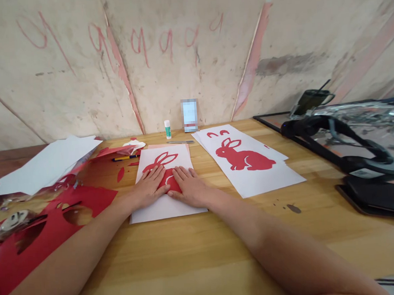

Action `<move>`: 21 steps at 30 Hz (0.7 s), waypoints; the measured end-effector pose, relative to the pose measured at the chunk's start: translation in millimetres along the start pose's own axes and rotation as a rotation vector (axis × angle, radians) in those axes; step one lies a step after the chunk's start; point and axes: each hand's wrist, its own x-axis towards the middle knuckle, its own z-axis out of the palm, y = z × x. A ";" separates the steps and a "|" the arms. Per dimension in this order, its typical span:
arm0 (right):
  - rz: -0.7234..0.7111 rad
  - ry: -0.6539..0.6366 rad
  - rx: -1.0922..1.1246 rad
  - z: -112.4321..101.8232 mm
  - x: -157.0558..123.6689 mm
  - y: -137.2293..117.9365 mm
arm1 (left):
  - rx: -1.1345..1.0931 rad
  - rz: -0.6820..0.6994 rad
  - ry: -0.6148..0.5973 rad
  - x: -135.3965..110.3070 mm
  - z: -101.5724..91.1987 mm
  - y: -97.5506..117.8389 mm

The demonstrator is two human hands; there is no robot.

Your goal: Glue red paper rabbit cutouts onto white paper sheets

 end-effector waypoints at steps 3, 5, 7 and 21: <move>0.002 -0.012 -0.007 -1.1 -0.3 0.1 | -0.006 -0.008 -0.028 -0.5 1.3 -2.7; -0.005 -0.004 -0.004 -1.1 -0.6 0.4 | 0.000 -0.006 -0.033 -1.0 -1.6 -3.7; -0.012 0.011 -0.005 -0.4 -0.9 0.9 | 0.010 -0.020 -0.044 -2.0 -5.8 -3.5; 0.004 -0.009 0.023 -3.9 -3.2 -1.9 | -0.016 -0.151 0.109 2.8 -13.0 -20.8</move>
